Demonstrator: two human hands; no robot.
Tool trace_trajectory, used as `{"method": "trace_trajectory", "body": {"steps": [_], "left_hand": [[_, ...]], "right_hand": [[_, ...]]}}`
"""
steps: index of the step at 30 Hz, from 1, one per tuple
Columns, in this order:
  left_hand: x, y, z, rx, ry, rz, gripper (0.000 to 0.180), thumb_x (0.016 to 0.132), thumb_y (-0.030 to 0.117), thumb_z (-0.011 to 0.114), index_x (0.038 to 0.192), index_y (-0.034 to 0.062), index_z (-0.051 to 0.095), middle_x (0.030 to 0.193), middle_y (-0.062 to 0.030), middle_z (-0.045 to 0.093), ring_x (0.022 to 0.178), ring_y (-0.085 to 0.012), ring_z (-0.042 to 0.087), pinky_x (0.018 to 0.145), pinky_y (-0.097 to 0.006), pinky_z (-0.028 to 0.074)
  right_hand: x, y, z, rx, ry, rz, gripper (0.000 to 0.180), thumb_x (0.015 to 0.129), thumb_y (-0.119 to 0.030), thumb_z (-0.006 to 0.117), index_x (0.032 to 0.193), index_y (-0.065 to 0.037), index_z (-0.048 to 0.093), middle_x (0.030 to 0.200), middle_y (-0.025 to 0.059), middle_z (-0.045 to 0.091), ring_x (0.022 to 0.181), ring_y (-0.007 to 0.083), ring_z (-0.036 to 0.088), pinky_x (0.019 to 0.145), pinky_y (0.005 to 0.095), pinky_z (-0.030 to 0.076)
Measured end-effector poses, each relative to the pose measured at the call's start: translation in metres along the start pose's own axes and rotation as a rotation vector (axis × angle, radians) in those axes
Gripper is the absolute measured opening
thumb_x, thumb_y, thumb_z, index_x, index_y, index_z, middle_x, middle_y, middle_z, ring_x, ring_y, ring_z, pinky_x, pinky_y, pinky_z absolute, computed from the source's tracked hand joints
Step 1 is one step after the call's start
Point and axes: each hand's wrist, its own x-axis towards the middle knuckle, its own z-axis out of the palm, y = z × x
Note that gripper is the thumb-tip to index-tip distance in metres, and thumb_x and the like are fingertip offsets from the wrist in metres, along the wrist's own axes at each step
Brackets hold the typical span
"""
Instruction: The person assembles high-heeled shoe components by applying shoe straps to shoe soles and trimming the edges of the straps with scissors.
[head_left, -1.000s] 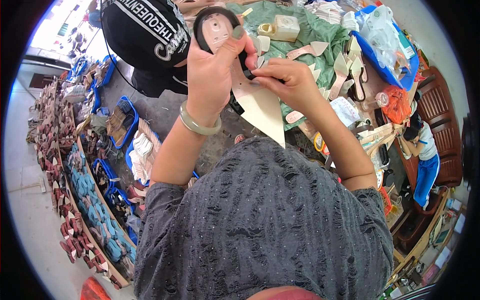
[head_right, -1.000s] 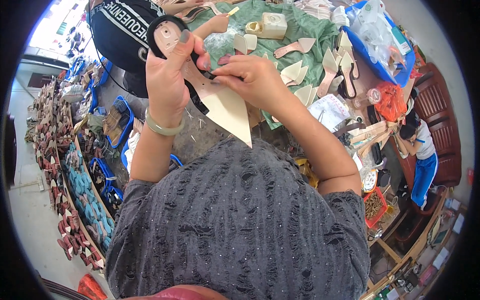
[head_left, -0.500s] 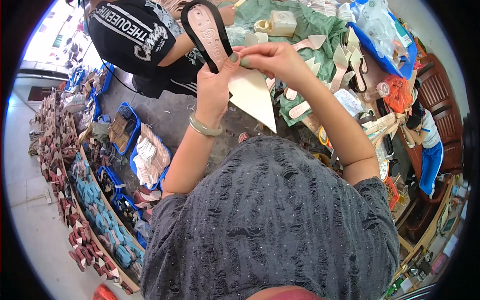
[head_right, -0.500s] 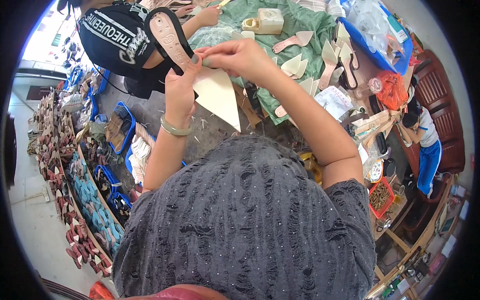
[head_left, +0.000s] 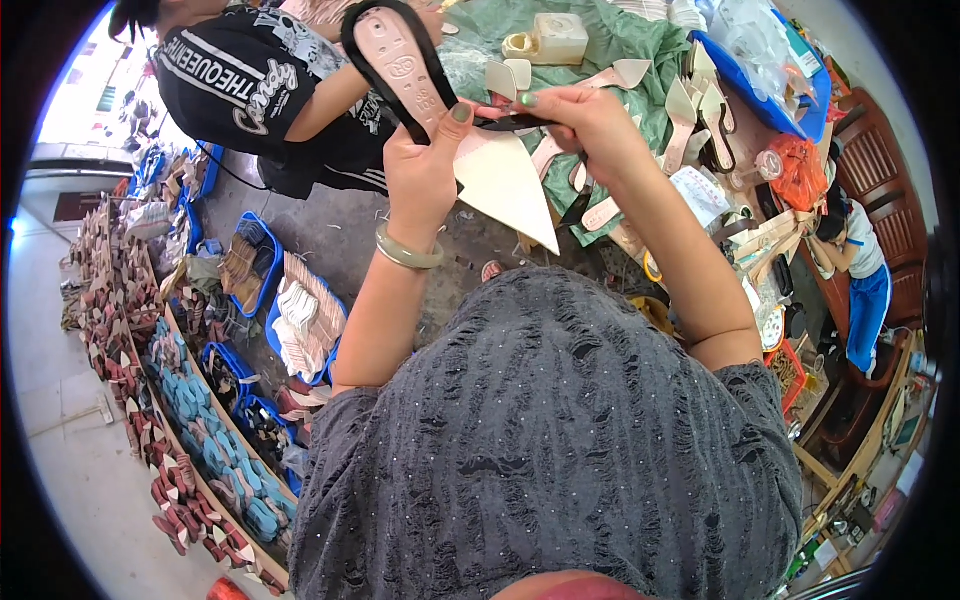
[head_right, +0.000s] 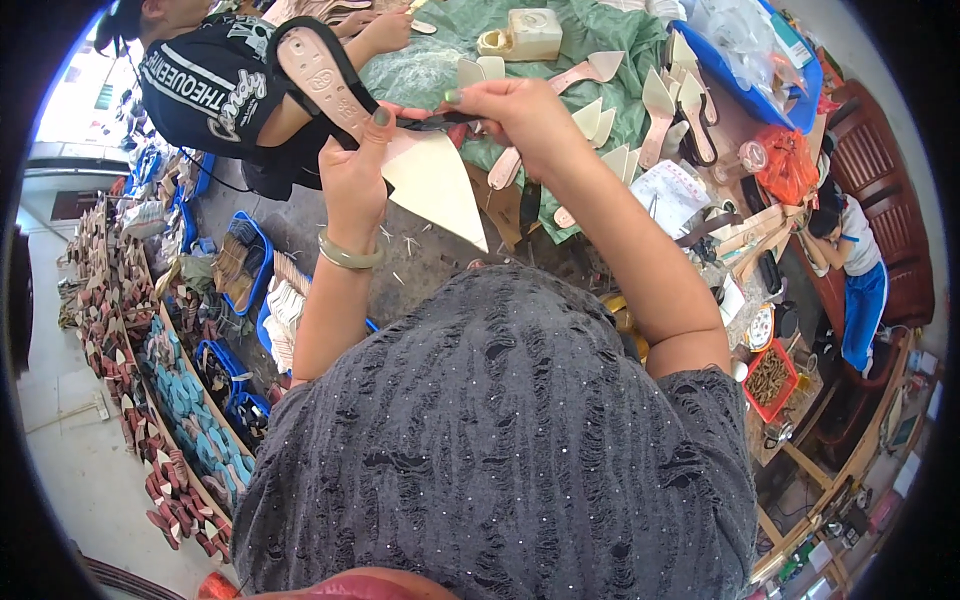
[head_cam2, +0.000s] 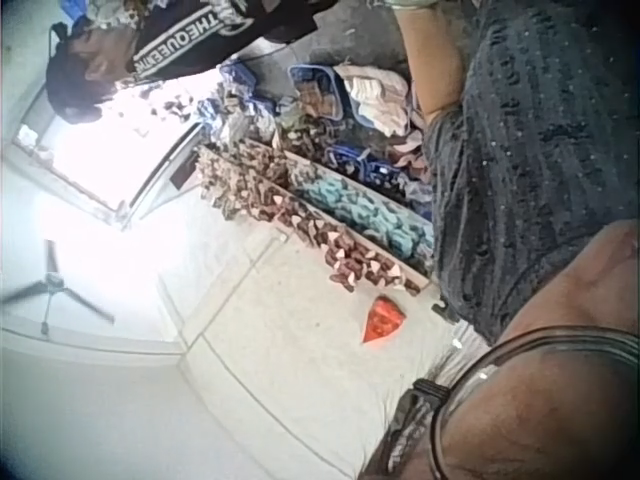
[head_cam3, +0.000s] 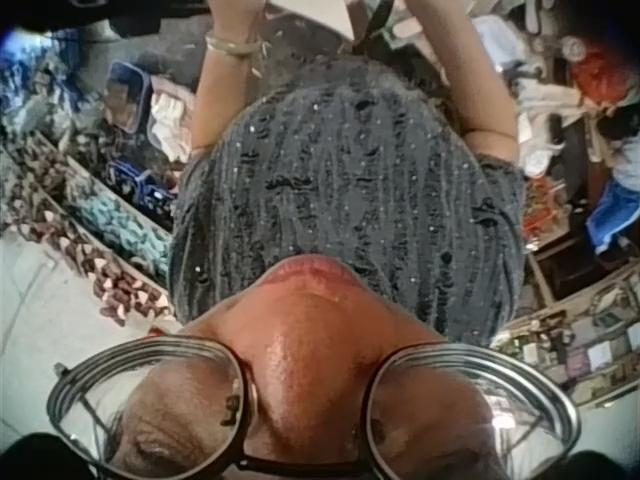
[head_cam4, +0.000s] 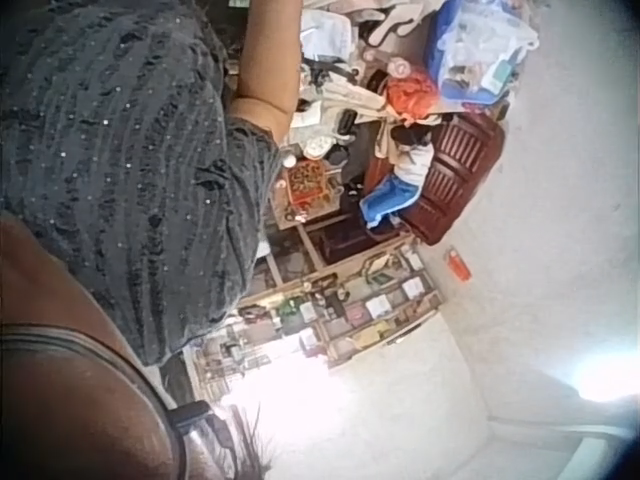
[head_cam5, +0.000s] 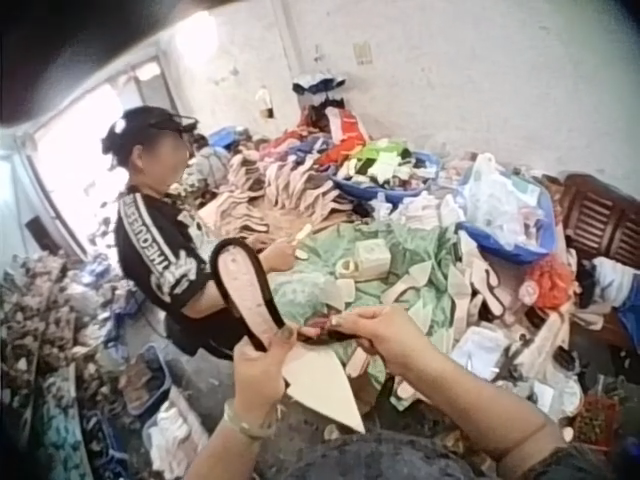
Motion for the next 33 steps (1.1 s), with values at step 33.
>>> {"method": "trace_trajectory", "body": {"steps": [33], "left_hand": [[0.013,0.01,0.0,-0.008,0.029,0.051,0.025,0.09,0.023,0.061,0.091,-0.0013,0.062,0.085,-0.0081,0.068,0.064,-0.0075,0.059,0.056,-0.022,0.048]], "right_hand": [[-0.019,0.021,0.036,-0.651,0.217,-0.403,0.021,0.085,-0.02,0.062,0.095,-0.002,0.068,0.07,0.0105,0.066,0.059,0.0159,0.058,0.055,0.0293,0.044]]}}
